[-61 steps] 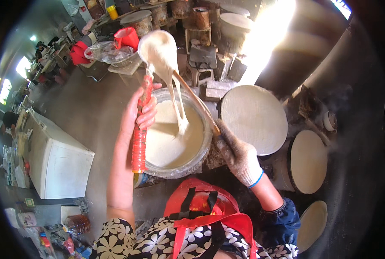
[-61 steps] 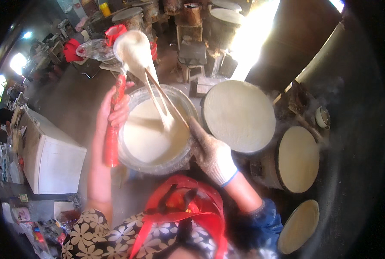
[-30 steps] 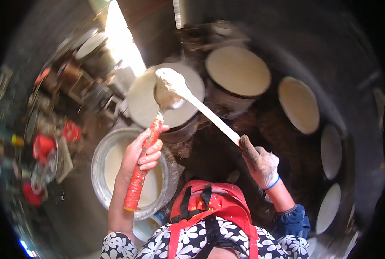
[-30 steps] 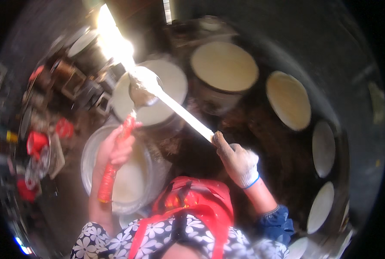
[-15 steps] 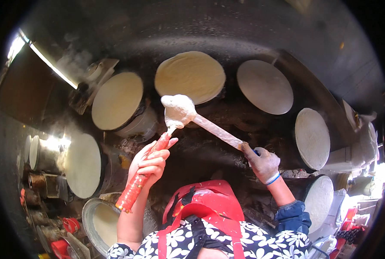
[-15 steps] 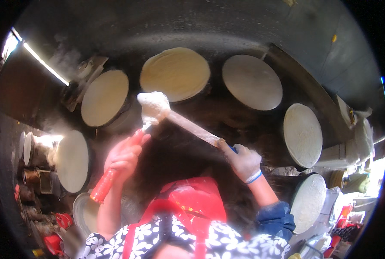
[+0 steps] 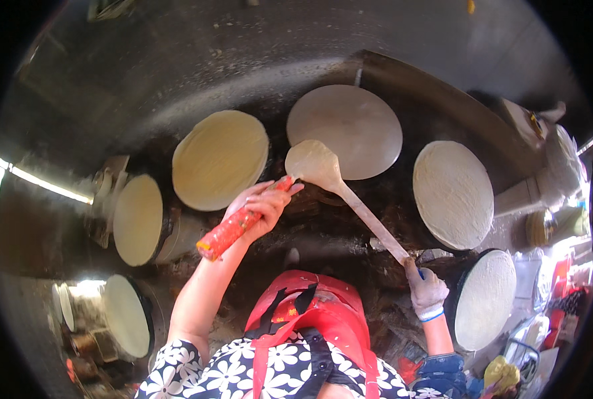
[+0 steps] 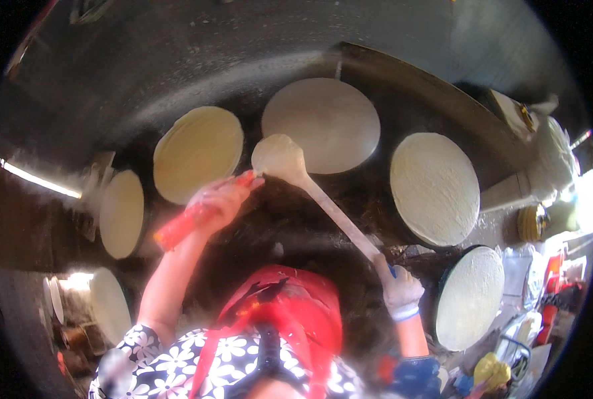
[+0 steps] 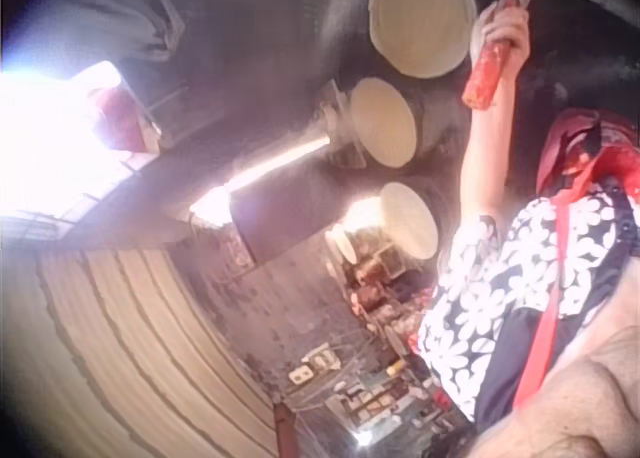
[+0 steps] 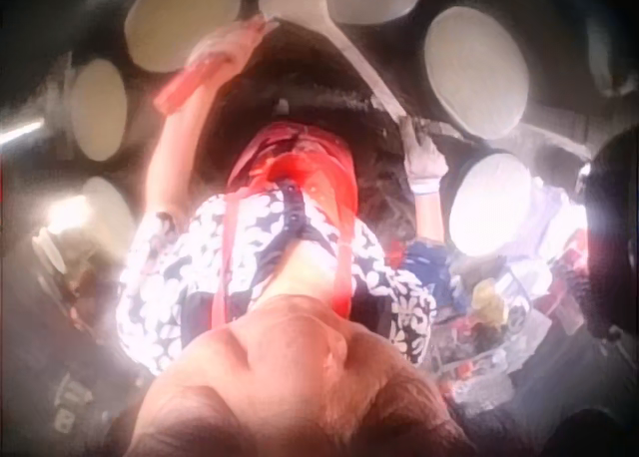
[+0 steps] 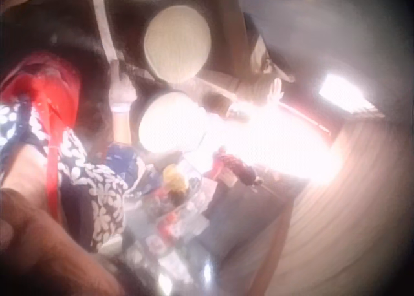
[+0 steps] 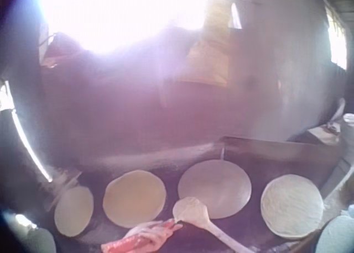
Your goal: The person ladles batter onto multiple hot griddles, spreads it into thin circles with a wooden tool, and flips the crepes to cook both sides. Finished crepes are stacked on a nearby surface.
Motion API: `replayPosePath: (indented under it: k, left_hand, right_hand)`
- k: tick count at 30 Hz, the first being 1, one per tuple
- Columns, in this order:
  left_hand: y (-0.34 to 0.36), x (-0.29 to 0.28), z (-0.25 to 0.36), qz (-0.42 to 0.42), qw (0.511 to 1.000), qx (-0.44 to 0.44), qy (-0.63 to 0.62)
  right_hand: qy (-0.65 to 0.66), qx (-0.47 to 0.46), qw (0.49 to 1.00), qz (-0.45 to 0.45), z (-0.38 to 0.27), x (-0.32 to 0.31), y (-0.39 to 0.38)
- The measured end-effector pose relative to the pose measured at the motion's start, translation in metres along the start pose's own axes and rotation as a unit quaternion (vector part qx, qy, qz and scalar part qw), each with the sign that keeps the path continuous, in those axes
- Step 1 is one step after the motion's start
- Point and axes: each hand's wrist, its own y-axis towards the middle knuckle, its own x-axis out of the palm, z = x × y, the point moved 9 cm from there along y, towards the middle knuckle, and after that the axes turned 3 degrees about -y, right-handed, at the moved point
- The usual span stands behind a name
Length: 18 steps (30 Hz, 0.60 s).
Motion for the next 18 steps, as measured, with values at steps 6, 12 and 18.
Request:
replayPosePath:
  k: [6, 12, 18]
  left_hand:
    - [0.132, 0.042, 0.029, 0.103, 0.991, -0.079, 0.044]
    - [0.256, 0.052, 0.067, 0.184, 0.964, -0.078, 0.173]
    - [0.331, 0.013, 0.145, 0.248, 0.853, -0.068, 0.453]
  right_hand:
    - [0.037, 0.055, 0.987, -0.146, 0.009, 0.031, -0.011]
    - [0.177, 0.334, 0.917, -0.131, -0.015, 0.072, 0.018]
    - [0.3, 0.491, 0.81, -0.115, -0.037, 0.12, 0.129]
